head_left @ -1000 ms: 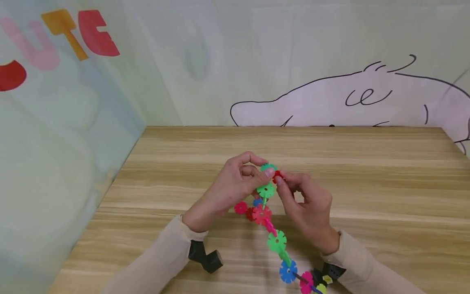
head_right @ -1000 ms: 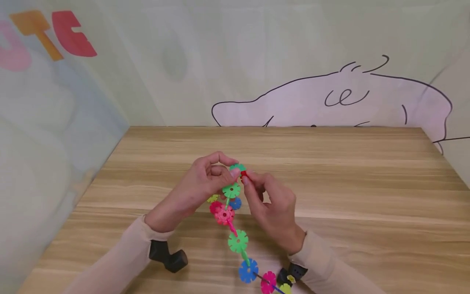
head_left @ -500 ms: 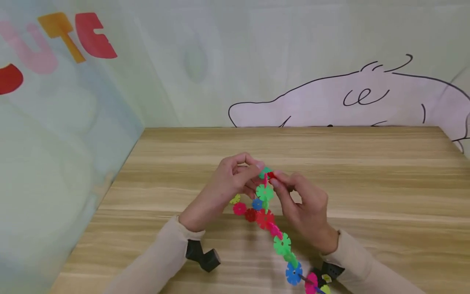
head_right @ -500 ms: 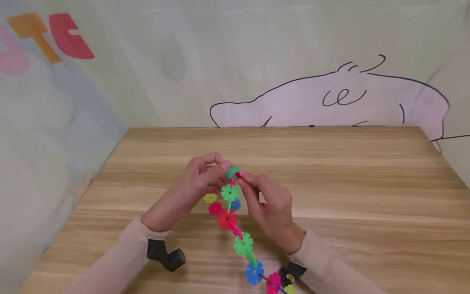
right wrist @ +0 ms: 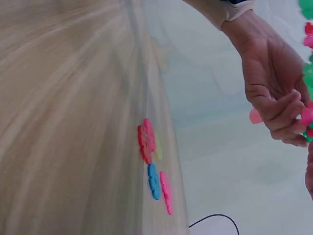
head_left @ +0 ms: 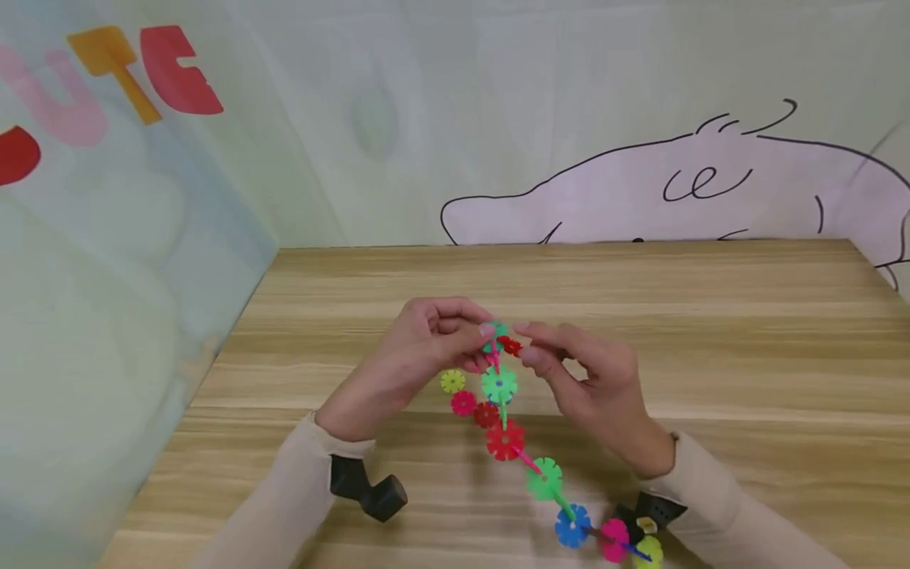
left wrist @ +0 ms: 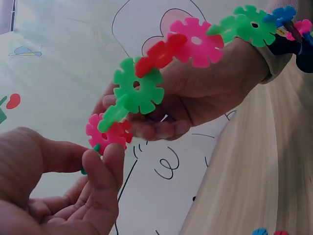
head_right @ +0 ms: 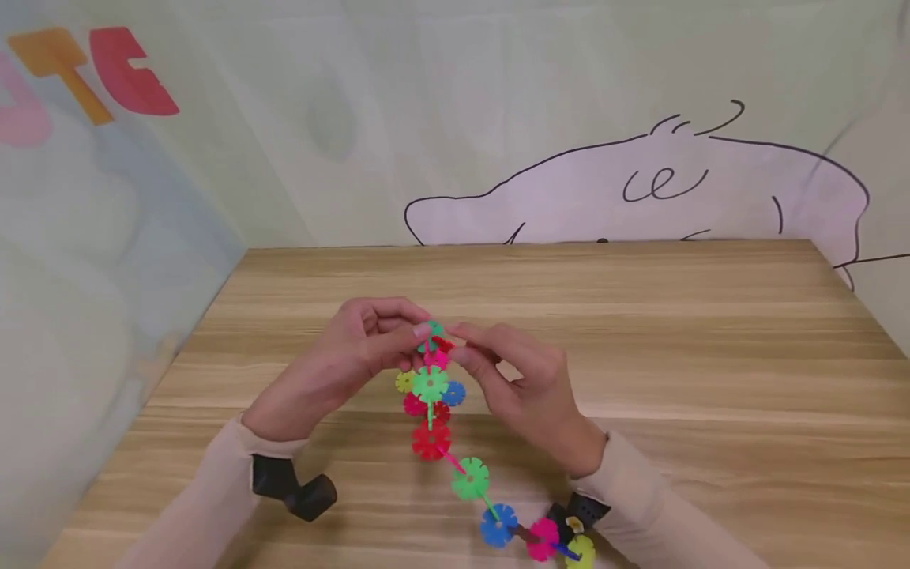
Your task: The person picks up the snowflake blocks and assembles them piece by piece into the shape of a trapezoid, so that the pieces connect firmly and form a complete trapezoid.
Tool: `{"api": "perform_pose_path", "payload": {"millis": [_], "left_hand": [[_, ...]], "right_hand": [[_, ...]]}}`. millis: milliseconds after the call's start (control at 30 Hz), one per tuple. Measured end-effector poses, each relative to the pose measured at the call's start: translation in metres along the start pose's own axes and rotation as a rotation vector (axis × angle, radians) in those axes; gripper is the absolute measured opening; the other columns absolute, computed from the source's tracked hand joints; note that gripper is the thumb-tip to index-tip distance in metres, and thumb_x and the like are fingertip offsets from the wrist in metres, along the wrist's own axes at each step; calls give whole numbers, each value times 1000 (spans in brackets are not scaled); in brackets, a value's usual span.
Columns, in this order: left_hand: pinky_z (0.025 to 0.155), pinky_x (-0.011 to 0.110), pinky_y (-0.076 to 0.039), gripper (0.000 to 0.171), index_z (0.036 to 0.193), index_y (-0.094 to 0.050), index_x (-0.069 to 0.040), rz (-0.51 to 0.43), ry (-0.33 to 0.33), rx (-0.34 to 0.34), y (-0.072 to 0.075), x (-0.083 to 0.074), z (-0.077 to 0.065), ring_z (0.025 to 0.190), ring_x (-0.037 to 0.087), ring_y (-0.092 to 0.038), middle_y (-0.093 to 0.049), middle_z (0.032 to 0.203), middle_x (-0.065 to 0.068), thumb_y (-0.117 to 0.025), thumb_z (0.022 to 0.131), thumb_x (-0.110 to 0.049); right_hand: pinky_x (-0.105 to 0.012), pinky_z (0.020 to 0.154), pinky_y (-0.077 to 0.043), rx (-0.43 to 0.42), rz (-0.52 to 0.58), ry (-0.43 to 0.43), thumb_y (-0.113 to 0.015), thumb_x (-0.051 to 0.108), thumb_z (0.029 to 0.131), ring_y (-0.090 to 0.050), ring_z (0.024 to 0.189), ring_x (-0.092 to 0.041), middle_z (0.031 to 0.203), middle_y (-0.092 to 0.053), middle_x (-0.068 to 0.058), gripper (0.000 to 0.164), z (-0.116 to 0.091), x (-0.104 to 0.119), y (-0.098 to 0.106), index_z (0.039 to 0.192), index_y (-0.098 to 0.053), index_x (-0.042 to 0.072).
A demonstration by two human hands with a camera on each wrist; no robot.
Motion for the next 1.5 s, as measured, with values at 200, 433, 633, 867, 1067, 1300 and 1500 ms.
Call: {"api": "perform_pose_path", "payload": {"millis": [200,433,633,867,1067,1300,1500], "left_hand": [[71,23,-60,18,118,-70,1,-2,0,-64,25,1,-12,70,10,-71,-77,82,-4,-69,103,-10],[69,19,-58,9,111,-71,-5,-59,-33,-139,58,-1,-25,68,8,-70,-77,80,-6,-67,103,-5],[70,18,-59,7,107,-69,-8,-55,-73,-237,81,-5,-32,68,8,-72,-77,78,-7,-65,104,-3],[74,19,-61,13,114,-64,0,-8,-89,-356,92,-4,-33,70,9,-76,-79,82,-7,-68,105,-9],[73,20,-62,16,113,-63,2,27,-61,-379,94,0,-32,70,9,-77,-78,81,-6,-69,105,-10],[71,24,-62,17,109,-63,4,99,-30,-319,89,2,-33,68,12,-76,-79,82,-5,-71,103,-10],[68,24,-61,16,108,-64,3,127,-30,-294,85,3,-32,68,13,-75,-79,84,-4,-72,102,-9]], "right_hand": [[-15,60,-53,-37,47,-95,-65,5,106,-62,65,-7,77,-72,-10,20,5,-8,11,118,-75,-7],[-16,59,-53,-86,8,-266,-61,-10,102,-61,65,-7,79,-70,-8,22,8,-24,29,119,-75,-5],[-17,56,-51,-108,-17,-326,-59,-10,104,-60,62,-8,79,-71,0,23,9,-33,39,119,-75,-3],[-20,54,-50,-32,-28,-454,-60,-1,107,-59,62,-14,79,-70,-1,21,1,-47,31,117,-77,6],[-23,54,-52,99,-39,-591,-62,6,108,-60,63,-16,80,-70,-10,17,-14,-67,13,114,-77,8],[-22,66,-56,259,-115,-721,-67,10,106,-67,75,-25,93,-78,-14,15,-25,-91,-19,115,-79,7],[-27,75,-55,434,-126,-780,-69,11,104,-65,86,-21,112,-81,-13,20,-21,-110,-52,120,-79,5]]}}
Point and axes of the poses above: each hand's wrist, its own z-axis towards the middle knuckle, its own y-axis out of the back of the hand, x = y × z, the point moved 9 cm from there along z, towards the middle knuckle
